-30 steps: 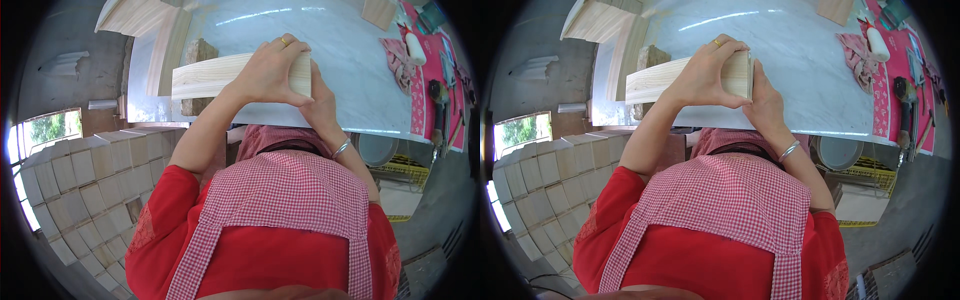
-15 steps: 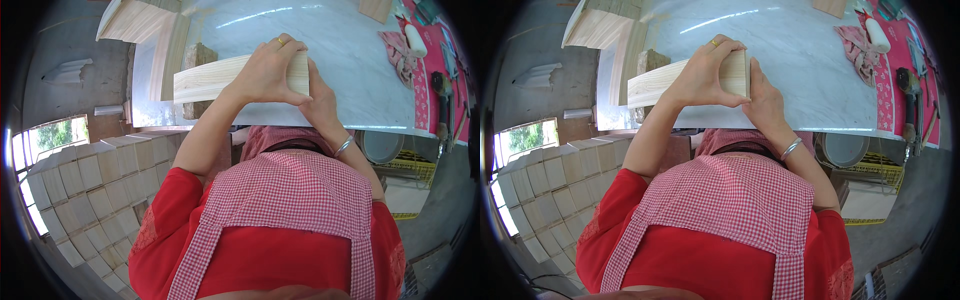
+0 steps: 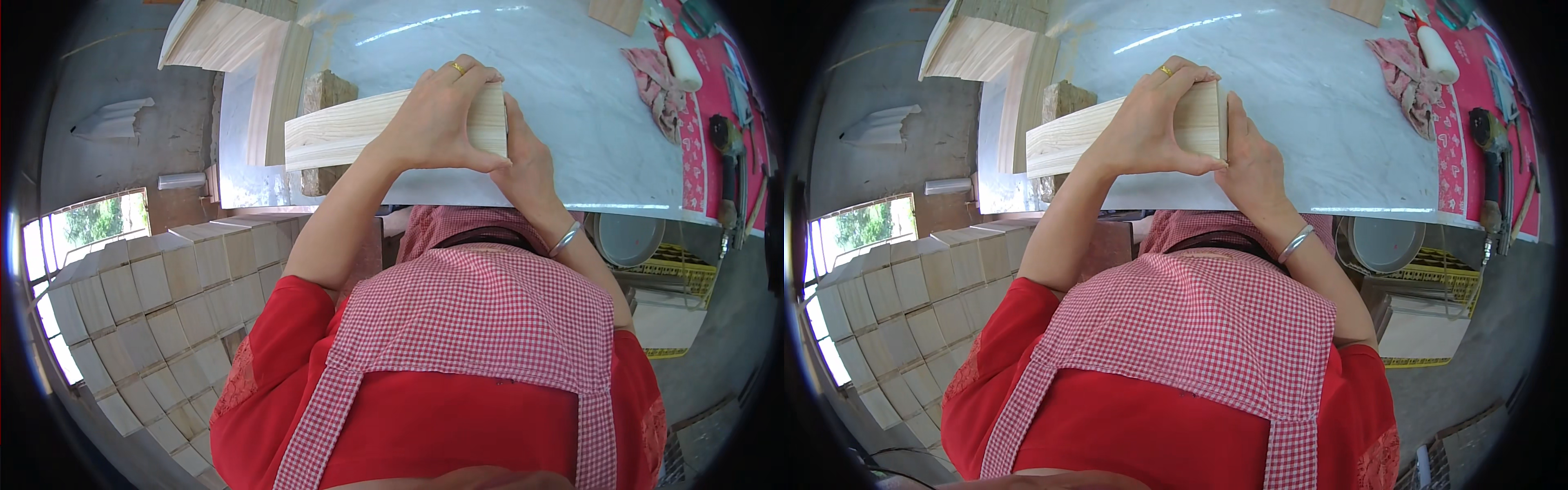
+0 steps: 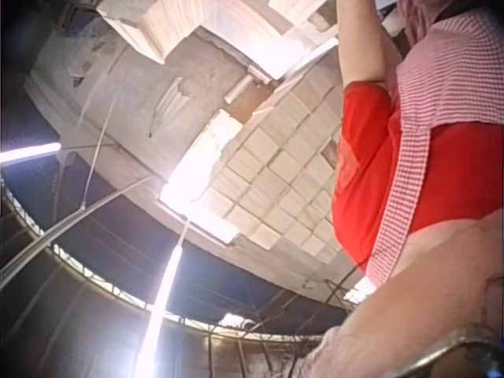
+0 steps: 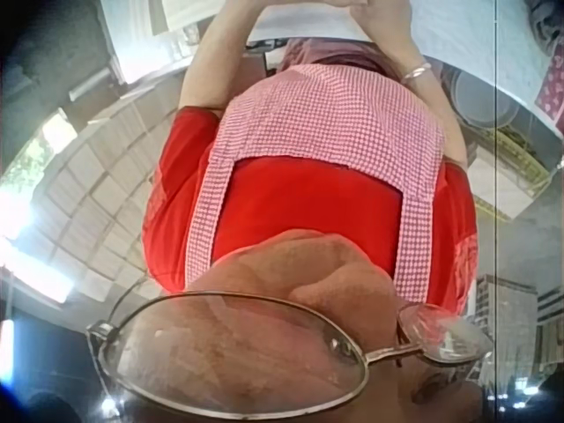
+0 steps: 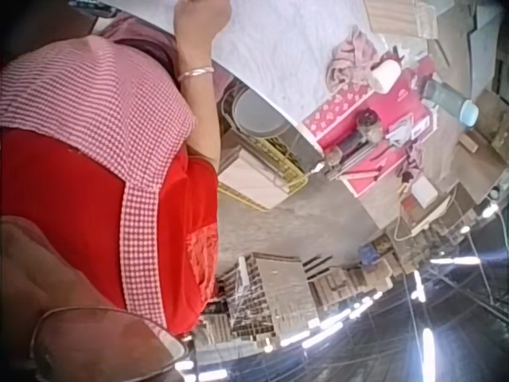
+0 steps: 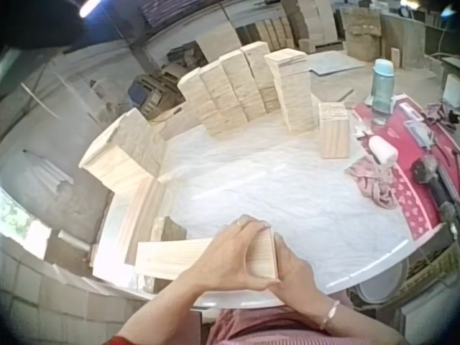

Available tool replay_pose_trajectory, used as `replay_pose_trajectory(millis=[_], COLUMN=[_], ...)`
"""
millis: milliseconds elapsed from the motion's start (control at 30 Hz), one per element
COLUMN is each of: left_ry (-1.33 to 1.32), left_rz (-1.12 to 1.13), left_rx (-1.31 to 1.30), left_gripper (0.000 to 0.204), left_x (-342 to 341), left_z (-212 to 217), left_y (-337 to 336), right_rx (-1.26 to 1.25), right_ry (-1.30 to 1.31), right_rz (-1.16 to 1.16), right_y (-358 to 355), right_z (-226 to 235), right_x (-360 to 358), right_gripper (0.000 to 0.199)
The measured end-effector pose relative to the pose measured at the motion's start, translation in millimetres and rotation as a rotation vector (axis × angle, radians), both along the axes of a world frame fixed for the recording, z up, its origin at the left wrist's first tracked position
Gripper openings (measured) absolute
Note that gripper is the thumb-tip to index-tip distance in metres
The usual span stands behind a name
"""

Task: Assembling wooden boxes using wood glue and a pneumatic nail gun.

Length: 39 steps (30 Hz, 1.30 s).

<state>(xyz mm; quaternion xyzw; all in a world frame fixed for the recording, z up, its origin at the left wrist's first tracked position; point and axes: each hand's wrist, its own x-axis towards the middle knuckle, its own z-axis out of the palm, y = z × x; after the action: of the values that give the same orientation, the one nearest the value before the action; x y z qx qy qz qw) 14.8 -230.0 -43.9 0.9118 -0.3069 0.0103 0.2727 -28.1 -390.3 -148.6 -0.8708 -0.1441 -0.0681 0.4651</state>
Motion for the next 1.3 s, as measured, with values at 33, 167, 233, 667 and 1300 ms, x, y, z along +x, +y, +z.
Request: replay_pose_trajectory(millis=[33,167,233,667,1300], left_ry=[-0.004,-0.002,0.002,0.026,-0.001], left_rz=[-0.002,0.006,0.011,0.039,0.037], left_rx=[-0.004,0.011,0.022,0.064,0.039], left_gripper=[0.083,0.084,0.084,0.088,0.085], left_x=[0.0,-1.4,-1.8,-0.8,1.1], left_z=[-0.1,-0.6,-0.7,-0.5,-4.5], left_y=[0.0,-0.4,-0.9,-3.6,-4.1], right_rx=[0.000,-0.002,-0.001,0.053,0.441], right_ry=[0.005,0.019,0.025,0.058,0.322], right_rz=[0.001,0.000,-0.001,0.008,0.307], right_y=[0.0,0.4,0.7,-1.2,-46.2], right_z=[-0.1,-1.1,-1.5,3.1,53.8], right_x=[0.2,0.1,0.2,0.6,-51.2], right_gripper=[0.088,0.088,0.088,0.085,0.085])
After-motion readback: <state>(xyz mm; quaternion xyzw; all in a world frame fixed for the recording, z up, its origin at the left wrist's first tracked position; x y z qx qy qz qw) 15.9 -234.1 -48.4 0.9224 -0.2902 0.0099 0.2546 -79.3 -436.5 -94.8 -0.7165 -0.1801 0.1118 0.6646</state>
